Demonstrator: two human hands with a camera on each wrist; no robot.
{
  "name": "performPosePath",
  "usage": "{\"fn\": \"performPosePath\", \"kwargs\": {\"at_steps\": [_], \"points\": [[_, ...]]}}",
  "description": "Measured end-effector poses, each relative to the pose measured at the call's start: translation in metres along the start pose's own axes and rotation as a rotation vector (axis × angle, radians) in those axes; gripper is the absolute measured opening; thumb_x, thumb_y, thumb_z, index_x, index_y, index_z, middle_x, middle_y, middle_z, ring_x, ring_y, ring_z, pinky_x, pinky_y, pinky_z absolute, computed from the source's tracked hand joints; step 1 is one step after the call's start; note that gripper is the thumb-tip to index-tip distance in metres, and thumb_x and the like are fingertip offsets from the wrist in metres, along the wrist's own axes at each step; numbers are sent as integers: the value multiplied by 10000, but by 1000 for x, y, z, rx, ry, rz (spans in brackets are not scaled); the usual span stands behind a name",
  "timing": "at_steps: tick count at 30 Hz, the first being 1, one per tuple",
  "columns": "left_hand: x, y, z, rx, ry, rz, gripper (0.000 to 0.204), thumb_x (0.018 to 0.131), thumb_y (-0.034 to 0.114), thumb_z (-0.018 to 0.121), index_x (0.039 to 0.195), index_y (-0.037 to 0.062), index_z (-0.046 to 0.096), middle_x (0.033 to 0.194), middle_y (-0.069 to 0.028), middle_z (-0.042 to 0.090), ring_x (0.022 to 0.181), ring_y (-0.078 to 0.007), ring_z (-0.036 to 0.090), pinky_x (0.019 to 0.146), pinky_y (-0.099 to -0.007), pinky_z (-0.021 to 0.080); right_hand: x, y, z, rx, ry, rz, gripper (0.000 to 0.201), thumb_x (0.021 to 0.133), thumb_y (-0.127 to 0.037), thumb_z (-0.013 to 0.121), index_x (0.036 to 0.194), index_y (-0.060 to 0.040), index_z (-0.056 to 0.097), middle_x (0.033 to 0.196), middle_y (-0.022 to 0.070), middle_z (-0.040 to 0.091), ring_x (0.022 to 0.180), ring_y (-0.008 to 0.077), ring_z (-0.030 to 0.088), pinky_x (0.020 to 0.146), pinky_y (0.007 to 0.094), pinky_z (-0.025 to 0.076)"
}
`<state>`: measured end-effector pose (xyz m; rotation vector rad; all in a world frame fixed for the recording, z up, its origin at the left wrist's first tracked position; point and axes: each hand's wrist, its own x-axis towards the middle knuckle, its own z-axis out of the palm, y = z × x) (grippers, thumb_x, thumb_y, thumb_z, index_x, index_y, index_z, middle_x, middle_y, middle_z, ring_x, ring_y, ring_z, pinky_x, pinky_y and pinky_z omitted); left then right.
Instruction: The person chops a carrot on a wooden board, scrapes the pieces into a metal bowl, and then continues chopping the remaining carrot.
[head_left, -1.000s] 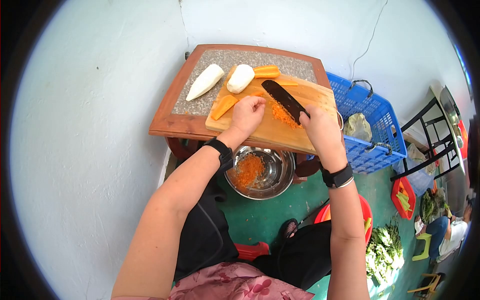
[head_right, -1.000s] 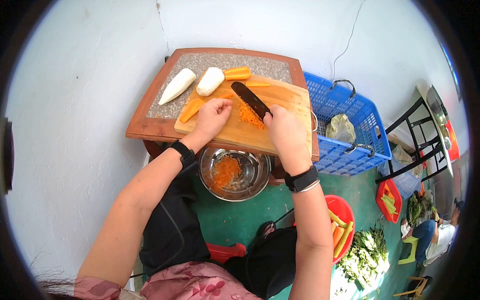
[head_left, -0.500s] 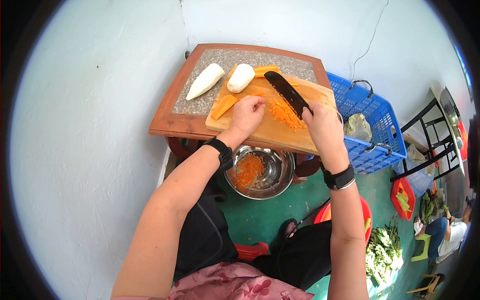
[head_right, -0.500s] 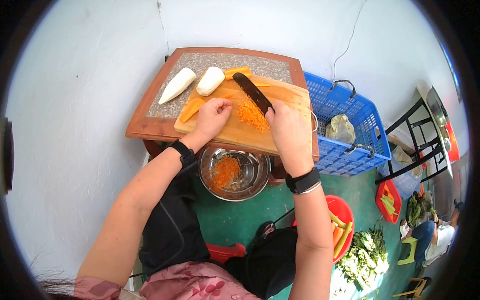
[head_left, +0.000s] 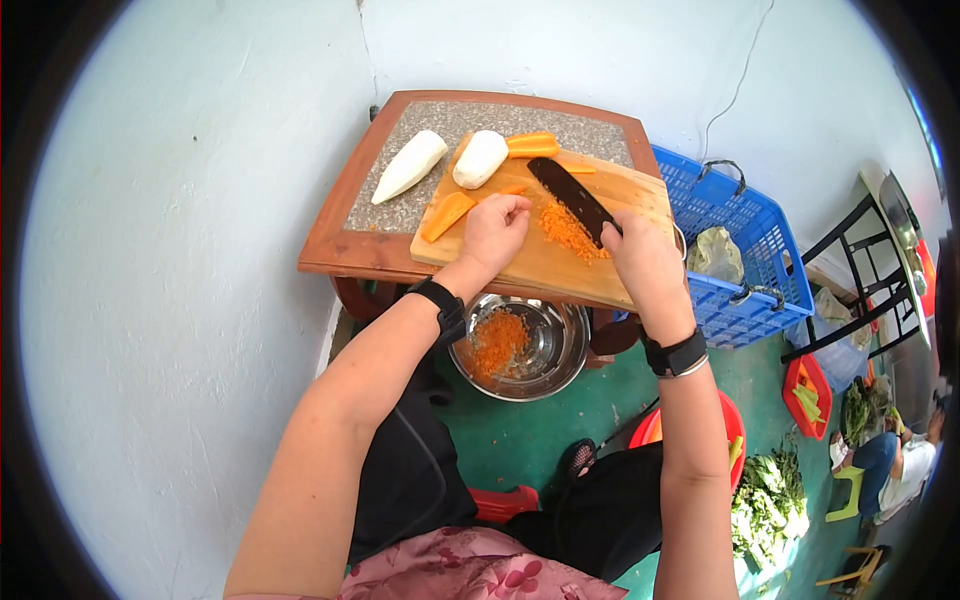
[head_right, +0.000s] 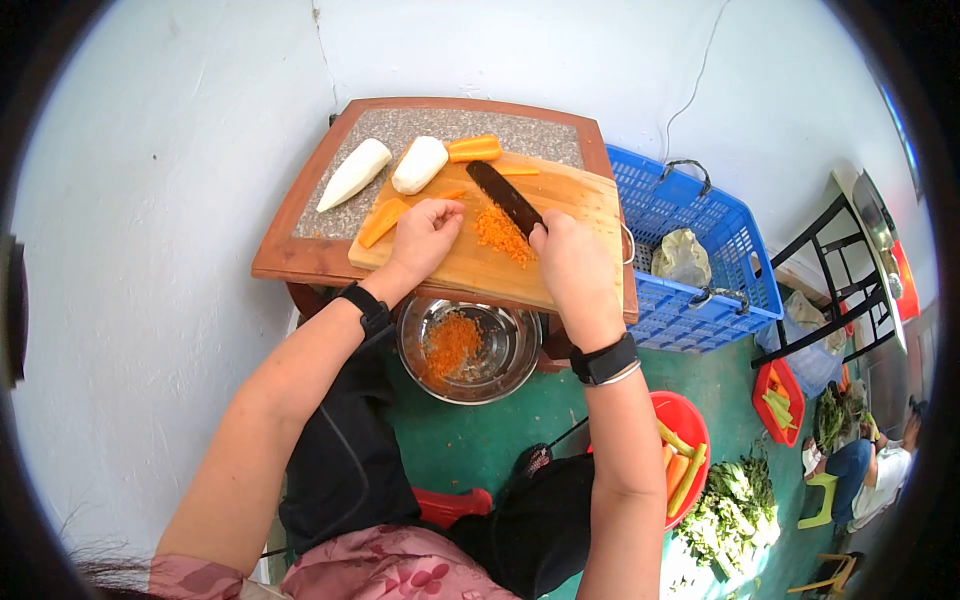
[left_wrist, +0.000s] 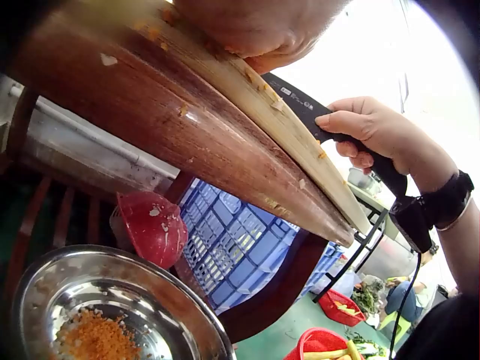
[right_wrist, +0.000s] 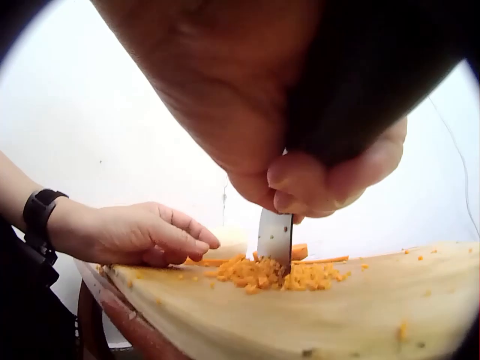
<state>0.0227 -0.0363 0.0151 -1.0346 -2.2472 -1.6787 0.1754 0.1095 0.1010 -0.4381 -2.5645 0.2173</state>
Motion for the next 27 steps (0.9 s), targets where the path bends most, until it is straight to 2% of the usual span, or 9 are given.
{"fn": "performPosePath", "kwargs": {"at_steps": [2, 5, 11, 13, 16, 20, 23, 27], "points": [[-1, -2, 0, -10, 2, 9, 172, 860, 69, 637, 1000, -24, 672, 863, -79, 644, 719, -112, 598, 666, -251, 489, 0, -1, -2, 6, 17, -6, 223, 909, -227, 562, 816, -30, 607, 728, 218, 644, 700, 398, 641, 636, 500, 507], [-1, -2, 3, -74, 51, 22, 145, 824, 79, 640, 943, 11, 686, 832, -131, 655, 728, -224, 643, 680, -323, 513, 1, 2, 0, -17, 8, 2, 222, 907, -227, 566, 815, -29, 608, 728, 218, 643, 699, 399, 639, 635, 501, 505], [-1, 1, 1, -16, 40, 12, 144, 824, 83, 640, 941, 11, 685, 841, -132, 660, 725, -223, 642, 678, -324, 512, 1, 2, -2, -10, 25, -3, 222, 906, -235, 568, 822, -34, 607, 724, 214, 644, 700, 396, 641, 637, 499, 507], [-1, 1, 1, -30, 33, -8, 144, 825, 84, 640, 941, 11, 685, 840, -132, 660, 726, -222, 643, 680, -324, 513, 1, 0, -2, -12, 39, -17, 223, 908, -240, 565, 825, -37, 605, 726, 211, 646, 703, 394, 642, 641, 500, 509], [-1, 3, 1, -27, 31, -14, 145, 826, 85, 640, 942, 12, 687, 840, -130, 661, 729, -220, 645, 683, -323, 514, -1, 4, 11, -70, -39, 16, 221, 910, -243, 563, 828, -41, 602, 729, 206, 648, 700, 392, 643, 636, 501, 509], [-1, 3, 0, -27, 32, -10, 150, 826, 84, 642, 948, 13, 690, 846, -130, 662, 736, -218, 649, 689, -319, 517, 0, -2, -1, -31, 17, 3, 218, 909, -239, 560, 822, -43, 601, 725, 202, 650, 691, 390, 645, 628, 501, 512], [-1, 2, 0, -14, 7, -5, 169, 860, 70, 640, 998, -20, 674, 863, -78, 652, 728, -106, 603, 667, -249, 492, 0, -3, -1, -24, 2, -4, 215, 907, -237, 557, 823, -43, 601, 725, 202, 650, 695, 390, 646, 628, 501, 513], [0, 3, 0, -19, -4, -18, 168, 859, 67, 639, 1000, -17, 675, 866, -79, 653, 725, -108, 602, 670, -248, 492, -1, 2, 5, -35, -7, -8, 213, 906, -238, 558, 827, -45, 604, 725, 205, 649, 700, 389, 648, 635, 504, 515]]}}
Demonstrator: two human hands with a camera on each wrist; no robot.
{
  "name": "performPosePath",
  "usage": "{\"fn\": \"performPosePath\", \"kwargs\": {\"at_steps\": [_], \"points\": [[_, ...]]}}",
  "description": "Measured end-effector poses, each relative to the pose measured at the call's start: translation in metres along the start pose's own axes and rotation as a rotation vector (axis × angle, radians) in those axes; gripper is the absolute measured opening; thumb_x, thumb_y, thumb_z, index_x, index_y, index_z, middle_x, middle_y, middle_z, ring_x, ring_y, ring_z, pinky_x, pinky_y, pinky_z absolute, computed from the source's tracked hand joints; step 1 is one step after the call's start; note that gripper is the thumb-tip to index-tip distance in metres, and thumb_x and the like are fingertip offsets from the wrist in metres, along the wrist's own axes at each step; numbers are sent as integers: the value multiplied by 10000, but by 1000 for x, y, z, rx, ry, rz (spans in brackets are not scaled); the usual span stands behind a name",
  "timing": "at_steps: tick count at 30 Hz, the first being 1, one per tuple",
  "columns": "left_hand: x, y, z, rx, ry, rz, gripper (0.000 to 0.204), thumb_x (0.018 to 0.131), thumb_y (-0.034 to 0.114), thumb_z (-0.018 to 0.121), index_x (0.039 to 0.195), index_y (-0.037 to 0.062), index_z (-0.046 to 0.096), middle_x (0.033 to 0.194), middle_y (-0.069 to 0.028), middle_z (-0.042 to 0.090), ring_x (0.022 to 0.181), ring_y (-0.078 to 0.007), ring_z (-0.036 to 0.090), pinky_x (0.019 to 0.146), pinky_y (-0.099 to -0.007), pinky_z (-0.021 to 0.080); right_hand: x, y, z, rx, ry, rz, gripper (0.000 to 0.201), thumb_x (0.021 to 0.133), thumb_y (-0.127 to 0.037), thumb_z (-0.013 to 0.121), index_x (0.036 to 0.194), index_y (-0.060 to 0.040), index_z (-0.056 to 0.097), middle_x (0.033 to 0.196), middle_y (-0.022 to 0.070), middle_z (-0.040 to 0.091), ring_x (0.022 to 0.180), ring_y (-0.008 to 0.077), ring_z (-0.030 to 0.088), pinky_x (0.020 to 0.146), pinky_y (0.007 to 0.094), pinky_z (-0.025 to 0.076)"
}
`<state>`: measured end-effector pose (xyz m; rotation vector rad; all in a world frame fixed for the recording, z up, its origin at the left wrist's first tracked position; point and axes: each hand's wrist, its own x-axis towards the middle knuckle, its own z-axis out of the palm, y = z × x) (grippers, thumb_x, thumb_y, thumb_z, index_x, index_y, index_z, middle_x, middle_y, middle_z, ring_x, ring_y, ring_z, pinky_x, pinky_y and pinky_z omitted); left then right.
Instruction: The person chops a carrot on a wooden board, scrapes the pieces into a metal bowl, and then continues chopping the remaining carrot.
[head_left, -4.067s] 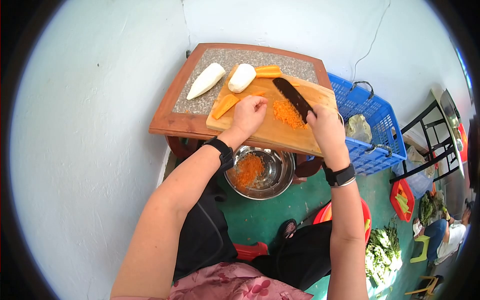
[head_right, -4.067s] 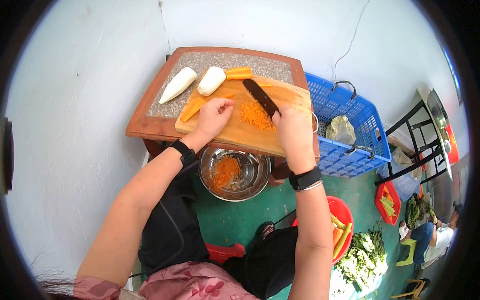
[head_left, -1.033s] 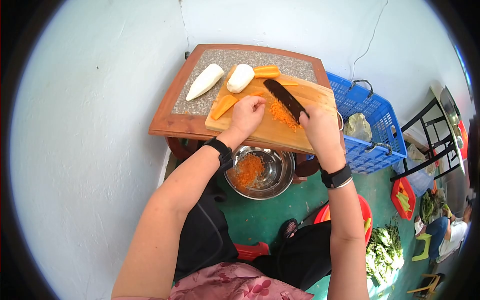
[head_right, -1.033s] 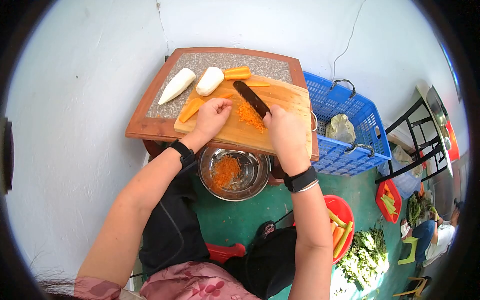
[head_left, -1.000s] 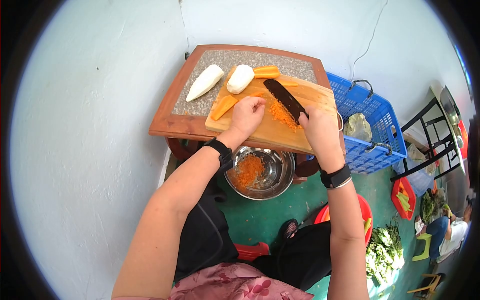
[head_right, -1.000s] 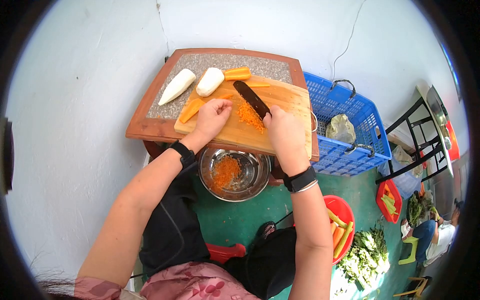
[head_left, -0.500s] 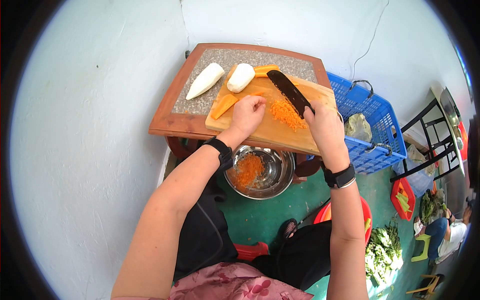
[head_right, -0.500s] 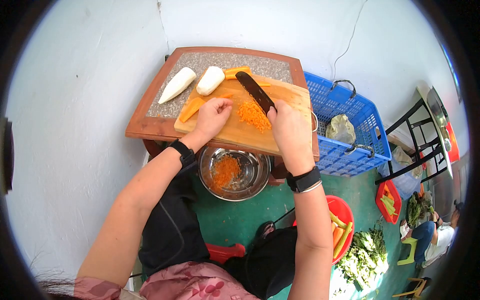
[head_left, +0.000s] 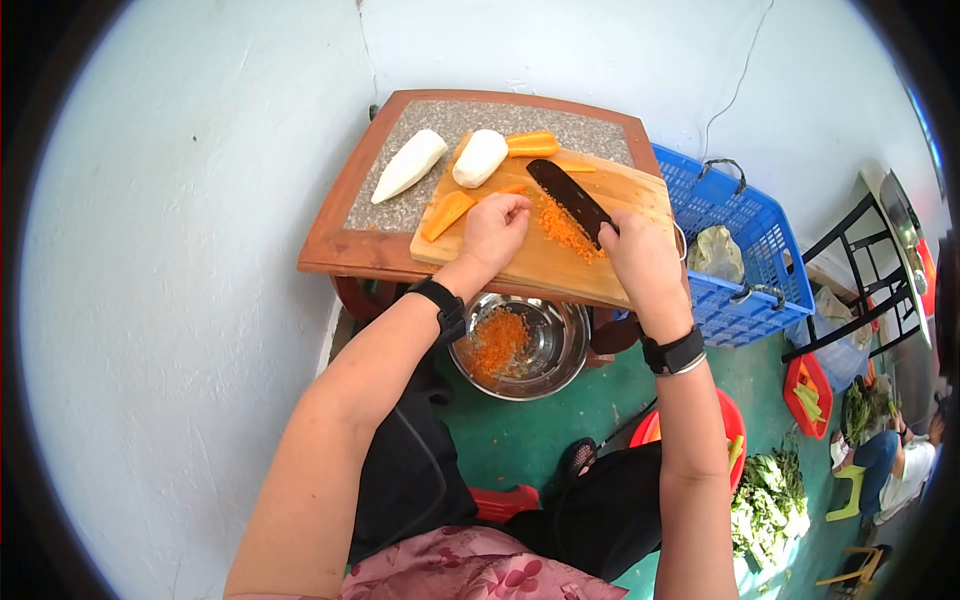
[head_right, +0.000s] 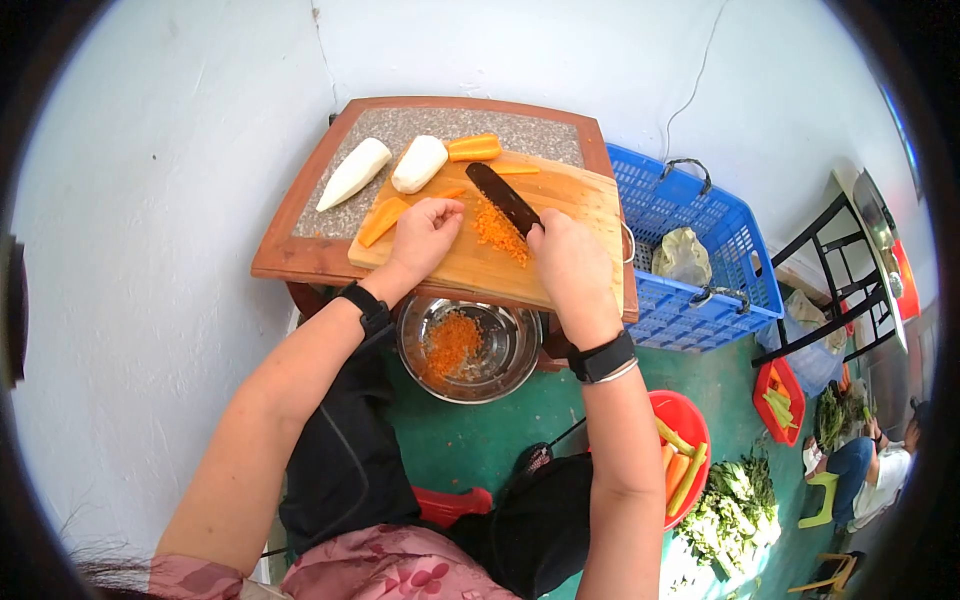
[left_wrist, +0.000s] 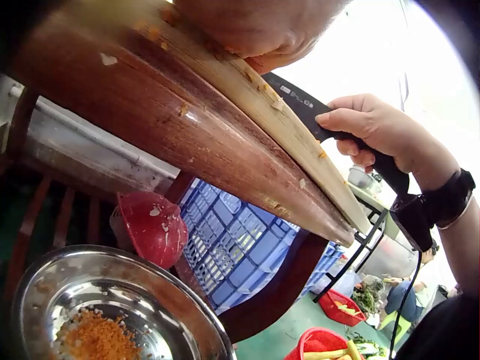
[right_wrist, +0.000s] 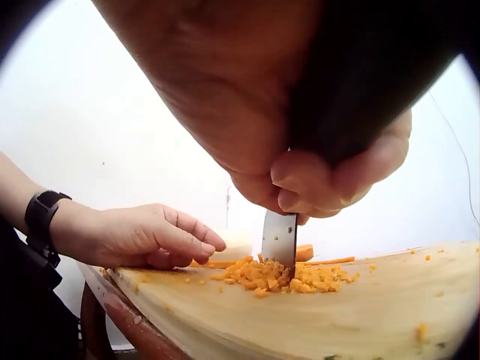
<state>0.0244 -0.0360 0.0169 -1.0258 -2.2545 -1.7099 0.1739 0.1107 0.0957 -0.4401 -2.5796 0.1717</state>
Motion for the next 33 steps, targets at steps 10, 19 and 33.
{"fn": "performPosePath", "kwargs": {"at_steps": [10, 19, 33], "points": [[0, -1, -1, 19, 3, 13, 169, 858, 68, 642, 998, -20, 673, 862, -80, 650, 730, -111, 604, 675, -248, 494, 0, -3, -1, -8, -4, -5, 202, 901, -231, 576, 829, -45, 605, 715, 203, 648, 692, 386, 652, 618, 496, 520], [0, 1, 0, -8, 42, 22, 149, 826, 82, 641, 948, 12, 690, 831, -132, 657, 725, -222, 641, 681, -319, 511, -1, -7, -4, 7, -3, 9, 210, 901, -234, 575, 817, -44, 606, 708, 202, 647, 684, 386, 648, 619, 494, 520], [-1, -1, 0, 15, 14, 31, 176, 857, 77, 642, 1001, -19, 676, 847, -71, 643, 708, -106, 584, 658, -247, 482, 2, 2, 2, 7, 22, -44, 213, 900, -239, 576, 830, -42, 615, 719, 212, 644, 676, 388, 644, 604, 499, 508]]}}
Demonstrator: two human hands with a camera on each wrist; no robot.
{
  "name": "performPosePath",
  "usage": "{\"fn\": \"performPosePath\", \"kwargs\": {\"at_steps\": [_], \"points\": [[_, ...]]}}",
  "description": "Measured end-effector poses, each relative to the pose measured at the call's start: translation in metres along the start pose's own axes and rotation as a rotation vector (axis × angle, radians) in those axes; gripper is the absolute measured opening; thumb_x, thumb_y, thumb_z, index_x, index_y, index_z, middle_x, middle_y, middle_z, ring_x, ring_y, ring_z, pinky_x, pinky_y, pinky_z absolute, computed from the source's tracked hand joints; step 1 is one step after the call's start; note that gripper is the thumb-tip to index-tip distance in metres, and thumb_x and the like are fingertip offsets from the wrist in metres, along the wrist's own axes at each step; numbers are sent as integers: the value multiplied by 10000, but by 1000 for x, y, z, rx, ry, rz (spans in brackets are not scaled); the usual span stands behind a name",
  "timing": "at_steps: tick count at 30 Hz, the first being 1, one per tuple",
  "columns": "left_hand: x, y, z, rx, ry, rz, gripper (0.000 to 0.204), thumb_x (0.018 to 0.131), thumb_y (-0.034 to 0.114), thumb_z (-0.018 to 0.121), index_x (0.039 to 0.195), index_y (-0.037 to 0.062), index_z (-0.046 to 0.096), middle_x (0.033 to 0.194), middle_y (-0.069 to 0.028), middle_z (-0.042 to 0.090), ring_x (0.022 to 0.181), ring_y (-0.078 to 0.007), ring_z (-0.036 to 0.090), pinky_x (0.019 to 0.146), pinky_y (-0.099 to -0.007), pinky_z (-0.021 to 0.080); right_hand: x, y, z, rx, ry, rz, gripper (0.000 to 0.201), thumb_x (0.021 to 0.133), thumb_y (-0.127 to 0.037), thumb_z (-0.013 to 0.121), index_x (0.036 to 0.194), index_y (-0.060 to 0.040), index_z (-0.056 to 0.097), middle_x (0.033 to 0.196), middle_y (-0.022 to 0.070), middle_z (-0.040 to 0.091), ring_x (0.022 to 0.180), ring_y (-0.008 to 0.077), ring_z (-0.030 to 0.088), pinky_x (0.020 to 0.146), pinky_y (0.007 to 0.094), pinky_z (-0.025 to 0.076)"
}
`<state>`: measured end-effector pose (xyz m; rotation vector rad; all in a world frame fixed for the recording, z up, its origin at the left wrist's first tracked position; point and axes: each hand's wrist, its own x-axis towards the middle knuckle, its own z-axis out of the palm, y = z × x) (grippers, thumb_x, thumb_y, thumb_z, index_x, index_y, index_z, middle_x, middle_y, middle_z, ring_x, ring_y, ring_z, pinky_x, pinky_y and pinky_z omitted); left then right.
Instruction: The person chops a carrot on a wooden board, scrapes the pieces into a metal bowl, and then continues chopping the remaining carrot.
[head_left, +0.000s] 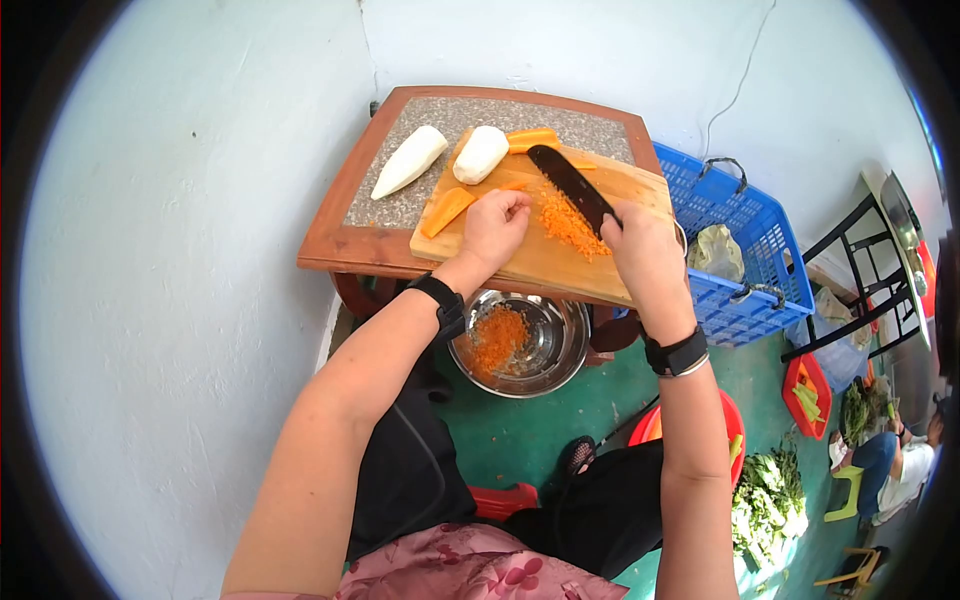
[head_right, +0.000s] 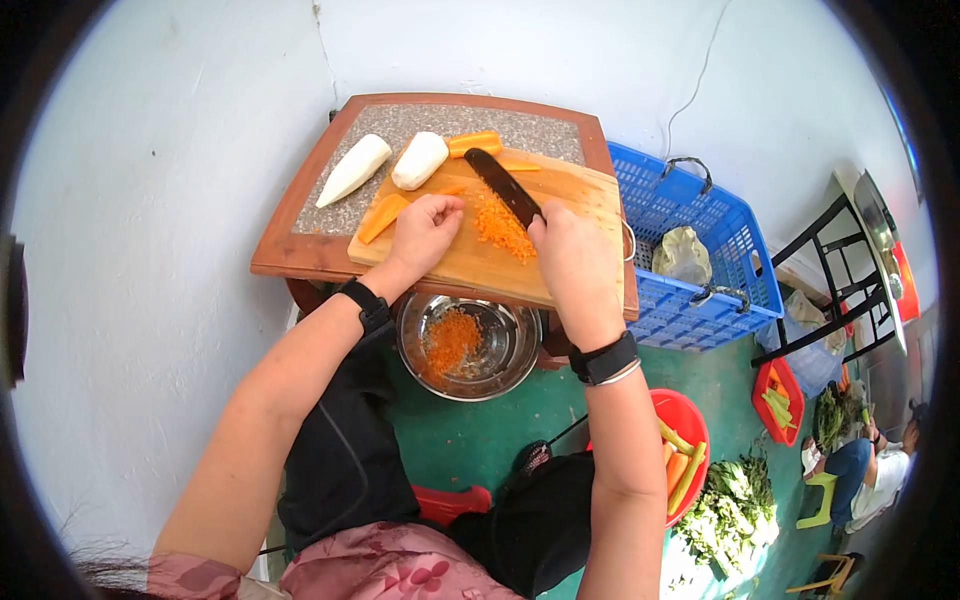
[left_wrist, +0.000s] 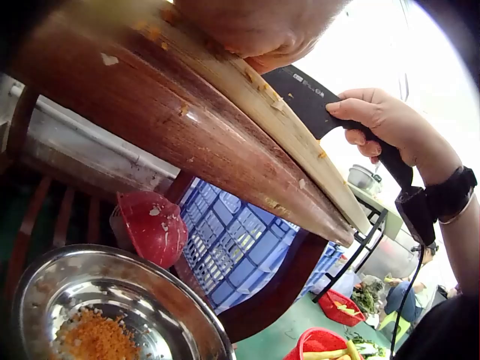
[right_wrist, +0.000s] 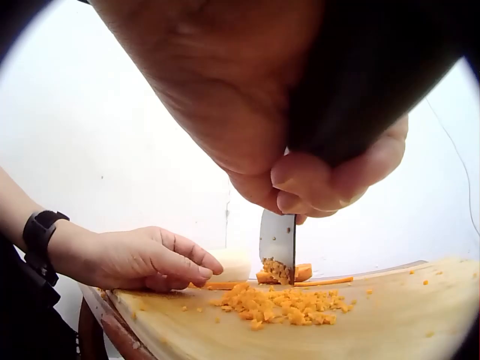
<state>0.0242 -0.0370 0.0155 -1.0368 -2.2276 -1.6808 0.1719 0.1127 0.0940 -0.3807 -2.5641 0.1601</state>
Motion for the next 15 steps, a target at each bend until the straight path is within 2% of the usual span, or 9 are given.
{"fn": "performPosePath", "kwargs": {"at_steps": [4, 7, 10, 13, 15], "points": [[1, 0, 1, -6, -1, -14, 174, 856, 78, 642, 996, -19, 676, 835, -68, 639, 702, -106, 578, 650, -249, 479, -1, -1, -1, -6, -53, 48, 215, 898, -234, 578, 823, -37, 618, 719, 210, 644, 693, 386, 646, 623, 492, 509], [0, 1, 0, 5, 3, -8, 175, 856, 78, 641, 997, -19, 676, 834, -70, 641, 704, -106, 579, 649, -252, 480, 2, -8, -16, 41, -47, 111, 244, 885, -253, 574, 849, -17, 629, 779, 238, 643, 784, 406, 640, 694, 491, 512], [0, 2, 0, 3, -1, -13, 176, 857, 77, 640, 1000, -19, 676, 839, -74, 645, 707, -107, 582, 651, -255, 483, 2, -1, -12, 25, -62, 97, 237, 889, -260, 573, 876, -32, 640, 780, 234, 644, 790, 404, 642, 698, 491, 515], [0, 0, 1, -9, 1, -14, 178, 858, 78, 638, 1003, -17, 677, 841, -78, 648, 707, -109, 584, 653, -257, 485, -3, 2, -5, -12, 7, 38, 206, 900, -212, 575, 817, -29, 616, 732, 211, 647, 706, 384, 645, 638, 489, 506], [0, -1, 1, -8, 2, -9, 178, 859, 79, 639, 1004, -17, 676, 843, -79, 649, 705, -110, 586, 654, -257, 485, 0, 0, -14, 6, 20, 35, 209, 901, -215, 572, 814, -30, 616, 733, 212, 646, 705, 385, 645, 641, 489, 507]]}}
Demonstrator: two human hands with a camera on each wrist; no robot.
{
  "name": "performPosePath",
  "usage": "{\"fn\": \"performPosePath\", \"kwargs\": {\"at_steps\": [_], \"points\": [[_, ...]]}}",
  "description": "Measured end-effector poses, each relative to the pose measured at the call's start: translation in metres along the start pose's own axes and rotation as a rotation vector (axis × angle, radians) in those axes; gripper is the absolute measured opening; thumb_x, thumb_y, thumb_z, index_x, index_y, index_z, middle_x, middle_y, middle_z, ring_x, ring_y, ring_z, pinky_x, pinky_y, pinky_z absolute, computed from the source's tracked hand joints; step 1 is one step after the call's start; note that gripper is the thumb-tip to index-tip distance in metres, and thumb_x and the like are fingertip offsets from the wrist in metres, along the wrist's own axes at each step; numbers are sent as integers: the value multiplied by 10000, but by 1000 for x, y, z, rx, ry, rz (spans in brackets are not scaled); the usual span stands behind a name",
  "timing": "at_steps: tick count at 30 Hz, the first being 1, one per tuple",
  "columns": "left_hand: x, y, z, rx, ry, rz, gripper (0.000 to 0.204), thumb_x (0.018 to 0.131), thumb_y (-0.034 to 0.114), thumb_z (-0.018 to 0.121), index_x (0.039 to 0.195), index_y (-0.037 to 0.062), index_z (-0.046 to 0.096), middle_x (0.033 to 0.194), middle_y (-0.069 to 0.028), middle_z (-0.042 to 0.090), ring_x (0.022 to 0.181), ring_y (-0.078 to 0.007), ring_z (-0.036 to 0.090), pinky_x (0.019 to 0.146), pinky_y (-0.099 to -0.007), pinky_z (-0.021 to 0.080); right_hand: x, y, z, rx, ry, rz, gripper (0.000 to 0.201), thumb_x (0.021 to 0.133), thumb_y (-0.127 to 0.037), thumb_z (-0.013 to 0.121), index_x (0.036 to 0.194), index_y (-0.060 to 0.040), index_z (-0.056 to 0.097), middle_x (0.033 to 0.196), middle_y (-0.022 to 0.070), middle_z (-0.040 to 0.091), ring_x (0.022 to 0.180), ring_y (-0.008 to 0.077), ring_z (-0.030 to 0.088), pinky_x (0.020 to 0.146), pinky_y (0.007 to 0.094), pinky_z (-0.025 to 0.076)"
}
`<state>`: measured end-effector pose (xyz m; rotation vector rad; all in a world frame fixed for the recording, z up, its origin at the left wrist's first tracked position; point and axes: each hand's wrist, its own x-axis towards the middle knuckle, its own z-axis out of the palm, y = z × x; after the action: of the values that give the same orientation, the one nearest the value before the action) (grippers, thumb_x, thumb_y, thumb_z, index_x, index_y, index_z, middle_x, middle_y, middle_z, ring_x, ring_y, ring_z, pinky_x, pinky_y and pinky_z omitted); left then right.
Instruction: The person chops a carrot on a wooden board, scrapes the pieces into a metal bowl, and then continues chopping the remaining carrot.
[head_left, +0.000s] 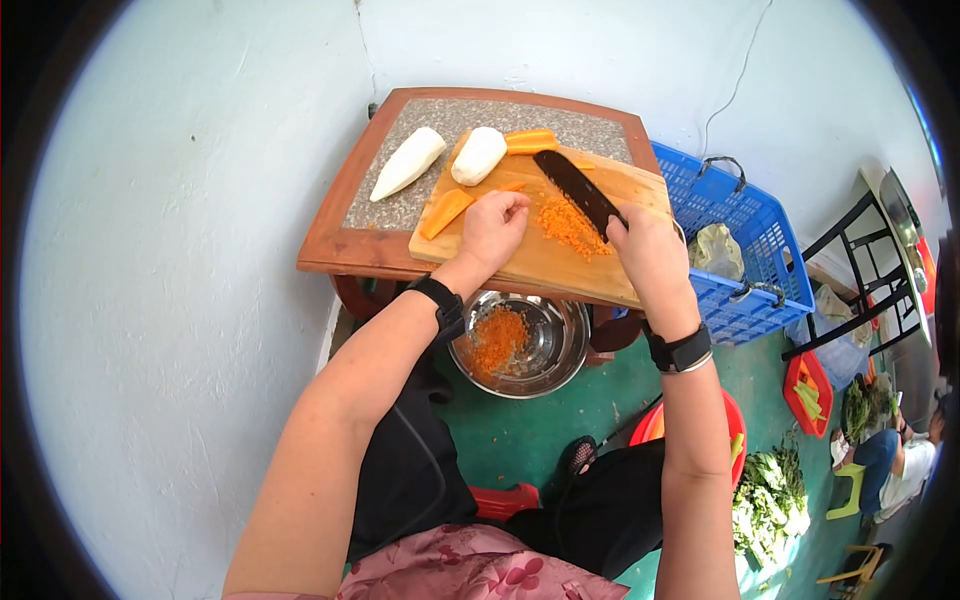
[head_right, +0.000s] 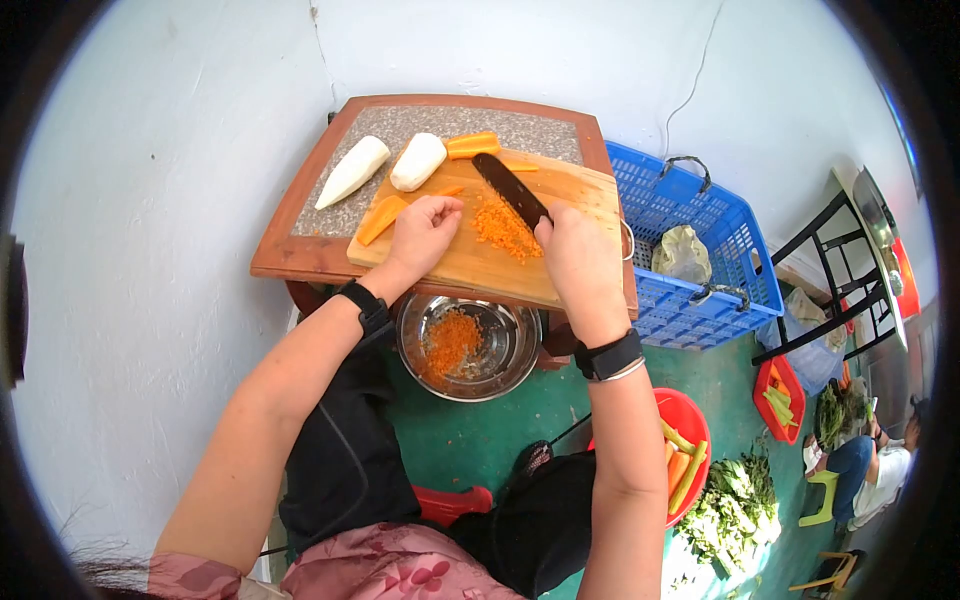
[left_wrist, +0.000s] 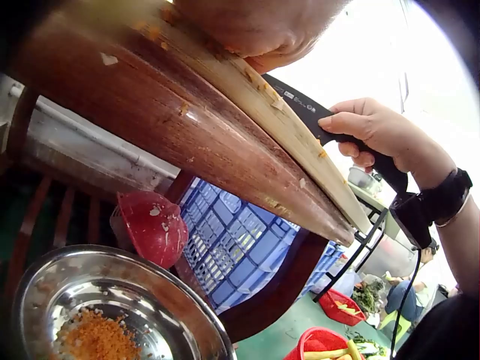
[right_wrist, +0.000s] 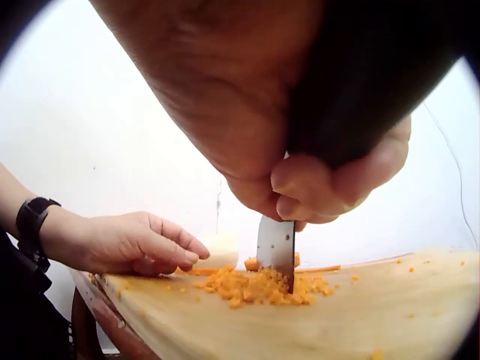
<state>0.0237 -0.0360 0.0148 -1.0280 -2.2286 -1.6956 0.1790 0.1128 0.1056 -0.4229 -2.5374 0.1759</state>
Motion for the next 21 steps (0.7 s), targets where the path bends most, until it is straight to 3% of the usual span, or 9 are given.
{"fn": "performPosePath", "kwargs": {"at_steps": [11, 14, 21], "points": [[-1, 0, -2, 15, -4, 9, 176, 861, 80, 636, 1003, -18, 674, 858, -78, 650, 710, -112, 593, 663, -257, 490, 3, 3, 2, -35, -27, 35, 224, 908, -240, 557, 841, -35, 615, 742, 205, 652, 725, 388, 650, 654, 491, 514], [-1, 2, 0, -22, 17, -1, 153, 828, 82, 635, 952, 9, 685, 850, -133, 656, 740, -227, 642, 684, -325, 510, 2, 8, 6, -54, -24, 32, 223, 910, -246, 553, 851, -40, 614, 748, 201, 655, 727, 388, 651, 658, 495, 515], [-1, 1, 0, -6, 25, 15, 152, 827, 81, 637, 952, 8, 685, 846, -135, 657, 734, -229, 643, 687, -326, 513, 4, -1, -4, -48, -29, 60, 235, 911, -254, 551, 831, -40, 609, 758, 205, 655, 732, 389, 653, 660, 494, 519]]}}
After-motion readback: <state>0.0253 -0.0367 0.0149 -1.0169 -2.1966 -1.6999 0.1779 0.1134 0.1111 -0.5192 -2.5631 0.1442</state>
